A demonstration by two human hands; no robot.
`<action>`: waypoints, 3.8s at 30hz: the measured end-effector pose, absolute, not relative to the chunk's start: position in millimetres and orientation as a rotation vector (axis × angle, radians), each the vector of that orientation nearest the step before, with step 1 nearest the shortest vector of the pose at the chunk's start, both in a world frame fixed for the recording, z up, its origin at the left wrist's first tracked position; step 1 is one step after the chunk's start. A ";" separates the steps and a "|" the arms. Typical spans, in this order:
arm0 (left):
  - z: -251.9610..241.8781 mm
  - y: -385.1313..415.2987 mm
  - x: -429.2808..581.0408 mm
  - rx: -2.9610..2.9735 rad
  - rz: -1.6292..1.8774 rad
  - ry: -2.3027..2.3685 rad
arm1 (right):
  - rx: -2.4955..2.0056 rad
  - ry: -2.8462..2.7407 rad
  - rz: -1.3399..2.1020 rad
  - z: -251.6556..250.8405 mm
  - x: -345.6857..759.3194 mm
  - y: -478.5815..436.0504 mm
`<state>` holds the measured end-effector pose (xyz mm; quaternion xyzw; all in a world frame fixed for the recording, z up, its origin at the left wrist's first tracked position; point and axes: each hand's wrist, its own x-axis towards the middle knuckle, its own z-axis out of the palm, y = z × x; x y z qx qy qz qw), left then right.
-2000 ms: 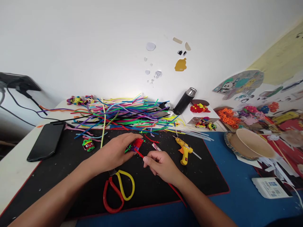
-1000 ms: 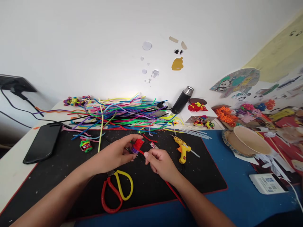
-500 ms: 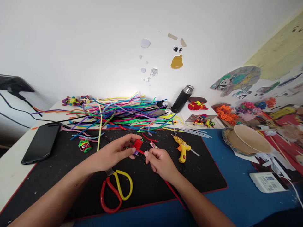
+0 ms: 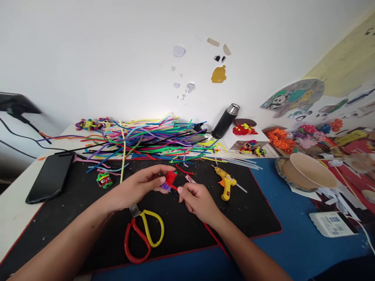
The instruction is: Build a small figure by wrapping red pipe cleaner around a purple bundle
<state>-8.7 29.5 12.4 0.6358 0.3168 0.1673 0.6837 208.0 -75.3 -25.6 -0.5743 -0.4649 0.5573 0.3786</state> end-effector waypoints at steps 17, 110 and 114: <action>9.6 29.8 -6.1 1.419 0.389 0.709 | -1.461 -1.190 1.449 -31.1 210.2 -75.5; 1.0 13.6 11.4 1.161 0.517 0.761 | -1.274 -1.061 1.493 -26.0 204.7 -65.1; -4.3 12.0 12.7 1.117 0.543 0.743 | -1.201 -0.981 1.537 -30.7 204.5 -65.7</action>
